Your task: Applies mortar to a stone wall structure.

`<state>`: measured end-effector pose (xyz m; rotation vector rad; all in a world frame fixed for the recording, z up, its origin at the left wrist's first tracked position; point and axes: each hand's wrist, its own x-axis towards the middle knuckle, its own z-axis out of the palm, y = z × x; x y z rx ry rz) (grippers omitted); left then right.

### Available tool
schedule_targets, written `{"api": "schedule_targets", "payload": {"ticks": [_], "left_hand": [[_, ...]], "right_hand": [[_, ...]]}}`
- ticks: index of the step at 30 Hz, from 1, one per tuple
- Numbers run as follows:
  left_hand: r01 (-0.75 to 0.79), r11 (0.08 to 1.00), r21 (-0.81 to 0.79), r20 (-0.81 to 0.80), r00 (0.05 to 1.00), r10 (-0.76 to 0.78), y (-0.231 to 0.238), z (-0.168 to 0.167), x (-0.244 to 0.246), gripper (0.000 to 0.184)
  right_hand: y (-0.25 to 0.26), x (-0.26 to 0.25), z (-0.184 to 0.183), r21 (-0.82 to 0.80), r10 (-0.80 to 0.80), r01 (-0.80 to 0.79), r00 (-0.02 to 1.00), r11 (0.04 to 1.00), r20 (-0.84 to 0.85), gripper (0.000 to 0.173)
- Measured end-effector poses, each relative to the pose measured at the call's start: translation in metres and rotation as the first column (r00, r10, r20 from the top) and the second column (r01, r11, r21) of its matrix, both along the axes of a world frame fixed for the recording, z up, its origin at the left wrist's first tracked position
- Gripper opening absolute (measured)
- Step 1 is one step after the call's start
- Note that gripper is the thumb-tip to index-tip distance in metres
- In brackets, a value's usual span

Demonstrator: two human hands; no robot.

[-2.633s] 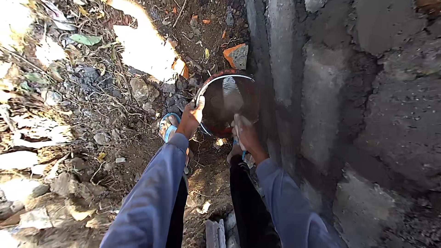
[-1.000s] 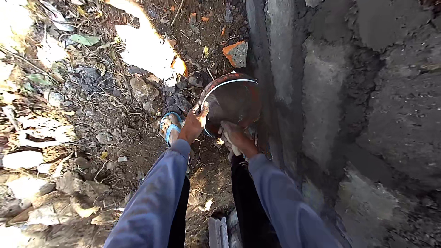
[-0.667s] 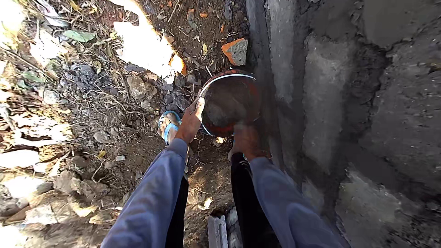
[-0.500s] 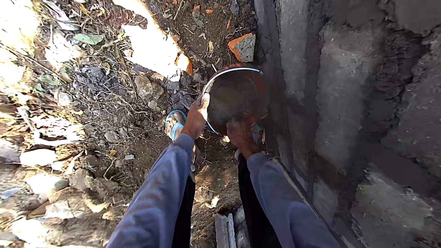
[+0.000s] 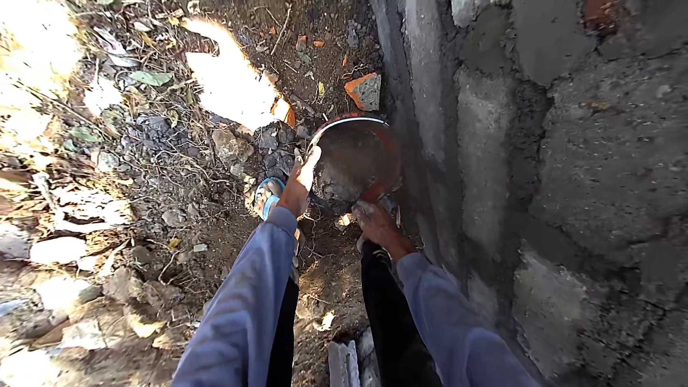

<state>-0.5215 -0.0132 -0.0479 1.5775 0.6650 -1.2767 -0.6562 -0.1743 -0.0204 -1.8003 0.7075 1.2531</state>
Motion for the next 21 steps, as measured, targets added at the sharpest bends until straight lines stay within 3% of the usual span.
{"api": "schedule_targets", "payload": {"ticks": [3,6,9,14,18,21], "left_hand": [[-0.109,0.994,0.0,0.047,0.993,0.109,0.012,0.01,-0.011,0.071],[-0.327,0.94,0.093,0.149,0.938,0.312,0.021,0.03,-0.023,0.052],[-0.386,0.922,-0.023,0.112,0.916,0.386,0.03,0.082,-0.029,0.061],[-0.378,0.924,-0.059,0.174,0.908,0.382,0.029,0.189,-0.046,0.067],[-0.304,0.945,-0.123,0.372,0.869,0.328,-0.028,0.28,-0.065,0.061],[-0.194,0.955,-0.223,0.451,0.848,0.277,-0.097,0.347,-0.077,0.057]], "right_hand": [[-0.002,0.002,0.028,0.019,0.006,-0.006,1.0,1.0,-0.002,0.046],[-0.004,-0.003,0.072,0.019,-0.101,0.101,0.995,0.995,0.01,0.043],[-0.015,-0.008,0.139,0.036,-0.104,0.101,0.991,0.994,0.084,0.04],[-0.029,-0.022,0.292,0.1,-0.136,0.116,0.967,0.988,0.214,0.041],[-0.055,-0.053,0.422,0.213,-0.317,0.266,0.913,0.94,0.256,0.042],[-0.09,-0.086,0.511,0.276,-0.491,0.418,0.819,0.865,0.298,0.038]]}}
